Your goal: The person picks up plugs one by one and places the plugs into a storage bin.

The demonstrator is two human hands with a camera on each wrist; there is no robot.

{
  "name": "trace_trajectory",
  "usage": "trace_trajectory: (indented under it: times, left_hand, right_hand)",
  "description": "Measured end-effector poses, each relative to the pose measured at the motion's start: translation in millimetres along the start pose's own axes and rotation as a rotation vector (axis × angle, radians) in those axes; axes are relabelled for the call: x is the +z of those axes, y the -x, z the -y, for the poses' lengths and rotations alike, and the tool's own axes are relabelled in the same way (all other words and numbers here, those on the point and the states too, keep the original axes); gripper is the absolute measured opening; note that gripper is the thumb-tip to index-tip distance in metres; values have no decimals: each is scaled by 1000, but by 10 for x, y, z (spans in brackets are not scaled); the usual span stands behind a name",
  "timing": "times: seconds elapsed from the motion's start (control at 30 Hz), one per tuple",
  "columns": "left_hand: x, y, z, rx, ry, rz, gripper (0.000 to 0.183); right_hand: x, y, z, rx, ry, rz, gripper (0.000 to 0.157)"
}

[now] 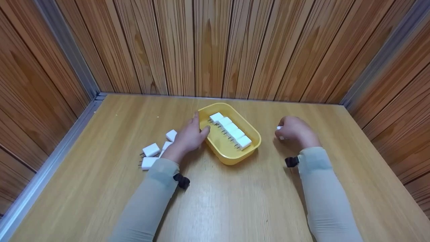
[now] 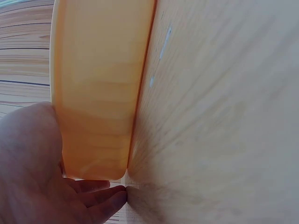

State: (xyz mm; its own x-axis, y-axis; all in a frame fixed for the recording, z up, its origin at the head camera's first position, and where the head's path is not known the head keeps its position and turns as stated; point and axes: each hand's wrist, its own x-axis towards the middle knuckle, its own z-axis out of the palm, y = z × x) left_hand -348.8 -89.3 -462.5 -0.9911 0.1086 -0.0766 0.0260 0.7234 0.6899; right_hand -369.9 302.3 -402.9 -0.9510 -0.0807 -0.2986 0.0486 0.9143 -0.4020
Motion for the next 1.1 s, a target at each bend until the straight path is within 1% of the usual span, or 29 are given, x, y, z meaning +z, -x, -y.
trace_trajectory:
  times: [0.2,0.47,0.7,0.9,1.1]
  left_hand:
    - [-3,5,-5,-5,-1,0,94]
    - [-3,7,-11,-27,9,16,94]
    - [13,-31,0,32,-51,-26,94]
    - [6,-13,-12,4,-31,-8,95]
    - [3,-13,-13,-2,-13,-4,94]
  right_hand:
    - [11,15,119,-9,-25,2,45]
    - [27,20,230,-48,-9,2,45]
    - [60,16,254,-104,56,-51,49]
    - [62,54,331,-96,25,-29,49]
    - [57,76,401,-83,11,-12,49]
